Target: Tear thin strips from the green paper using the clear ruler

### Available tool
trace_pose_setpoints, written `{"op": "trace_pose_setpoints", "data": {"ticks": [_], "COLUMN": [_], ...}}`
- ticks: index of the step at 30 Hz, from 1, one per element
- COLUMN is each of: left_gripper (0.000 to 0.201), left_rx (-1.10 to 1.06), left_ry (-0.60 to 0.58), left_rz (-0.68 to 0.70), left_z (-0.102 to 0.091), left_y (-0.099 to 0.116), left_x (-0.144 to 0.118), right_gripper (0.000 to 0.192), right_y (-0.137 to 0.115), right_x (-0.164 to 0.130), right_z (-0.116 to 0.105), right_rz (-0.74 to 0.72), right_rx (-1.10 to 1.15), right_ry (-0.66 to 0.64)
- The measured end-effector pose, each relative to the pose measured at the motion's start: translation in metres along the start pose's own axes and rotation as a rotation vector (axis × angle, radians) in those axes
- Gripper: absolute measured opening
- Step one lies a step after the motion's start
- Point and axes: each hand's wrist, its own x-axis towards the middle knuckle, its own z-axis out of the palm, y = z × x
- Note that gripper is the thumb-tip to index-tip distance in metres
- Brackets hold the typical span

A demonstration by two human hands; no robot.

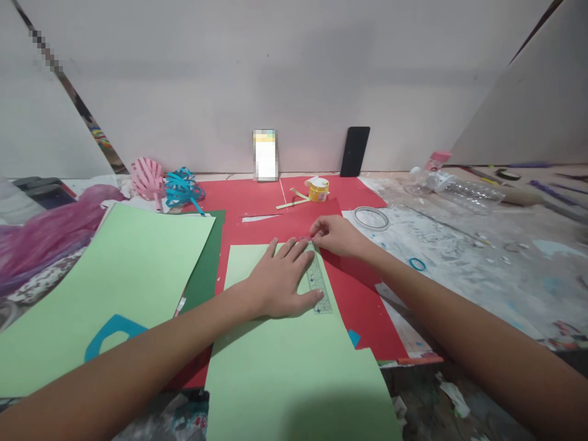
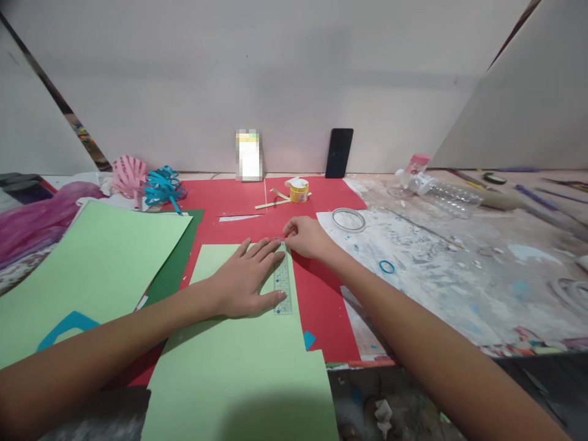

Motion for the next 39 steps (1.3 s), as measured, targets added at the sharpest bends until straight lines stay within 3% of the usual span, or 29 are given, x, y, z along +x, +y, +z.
{"op": "trace_pose_setpoints", "data": {"ticks": [39], "left_gripper": [0.080], "left_rx": [0.035], "left_ry": [0.005], "left_rz": [0.003], "left_z": [0.0011], "left_y": [0.0012], "left_x": [0.0002], "right_gripper": [0.019], "right_y": [-0.0034], "right_x": [-0.0003], "right_z": [0.0022], "right_rz": [-0.021], "right_rx": [-0.054], "right_ry": [0.020]}}
